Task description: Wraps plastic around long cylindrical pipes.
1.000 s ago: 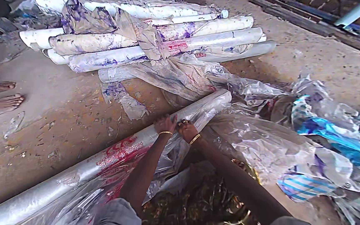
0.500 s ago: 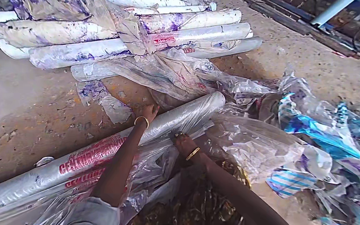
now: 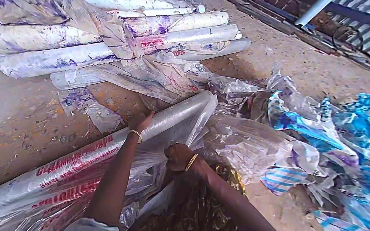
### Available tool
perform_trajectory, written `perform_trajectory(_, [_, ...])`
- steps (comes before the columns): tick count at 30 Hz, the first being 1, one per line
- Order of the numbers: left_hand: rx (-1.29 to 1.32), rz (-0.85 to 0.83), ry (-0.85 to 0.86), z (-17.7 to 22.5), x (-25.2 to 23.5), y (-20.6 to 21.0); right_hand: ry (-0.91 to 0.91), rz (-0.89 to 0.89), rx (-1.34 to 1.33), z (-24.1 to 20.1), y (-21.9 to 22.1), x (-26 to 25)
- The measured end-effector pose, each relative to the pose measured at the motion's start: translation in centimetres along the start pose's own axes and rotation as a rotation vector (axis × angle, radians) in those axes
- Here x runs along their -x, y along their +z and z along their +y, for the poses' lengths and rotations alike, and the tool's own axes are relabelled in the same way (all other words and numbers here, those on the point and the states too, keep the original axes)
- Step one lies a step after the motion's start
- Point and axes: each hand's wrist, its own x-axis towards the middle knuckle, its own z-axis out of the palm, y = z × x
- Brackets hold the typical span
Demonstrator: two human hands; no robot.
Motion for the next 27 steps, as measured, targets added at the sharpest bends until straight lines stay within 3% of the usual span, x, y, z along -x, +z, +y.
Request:
perform_trajectory(2, [0.009, -0.048, 0.073, -0.7, -2.7, -0.9, -0.149, 0.031, -0.148, 1.9, 0.6, 1.2])
perform_trajectory(5, [0.003, 0.151, 0.160, -1.1, -4.3, -1.1, -0.271, 0.347, -0.337, 3.7, 2.3, 2.4])
perform_trajectory(8, [-0.026, 0.380, 0.365, -1.3, -2.4, 0.3, -0.269, 0.920, -0.111, 1.1, 2.4, 0.1])
perform_trajectory(9, [-0.002, 0.409, 0.417, -1.7, -1.2, 1.2, -0.282, 1.062, 0.017, 0.3, 2.3, -1.3])
perform_trajectory(10, [0.034, 0.438, 0.452, -2.1, -0.4, 2.1, -0.271, 1.095, 0.122, -0.3, 2.1, -2.8])
perform_trajectory(11, [0.070, 0.418, 0.446, -2.4, 0.2, 2.6, -0.214, 1.029, 0.184, -1.0, 1.8, -3.9])
perform_trajectory(14, [0.131, 0.218, 0.340, -2.1, 2.3, 2.0, 0.070, 0.503, 0.162, -2.2, 1.2, -5.7])
perform_trajectory(15, [0.114, 0.208, 0.317, -1.8, 2.7, 2.0, 0.083, 0.458, 0.142, -2.0, 1.3, -5.8])
perform_trajectory(18, [-0.011, 0.368, 0.266, -1.0, 2.7, 4.2, 0.038, 0.559, 0.174, -2.0, 1.3, -5.1])
perform_trajectory(23, [-0.111, 0.379, 0.124, 0.1, 1.6, 3.4, -0.035, 0.334, 0.255, -3.0, 0.7, -3.6])
perform_trajectory(27, [-0.032, 0.139, -0.027, 0.7, -2.3, -0.8, -0.048, 0.116, 0.267, -4.2, 0.7, -2.9])
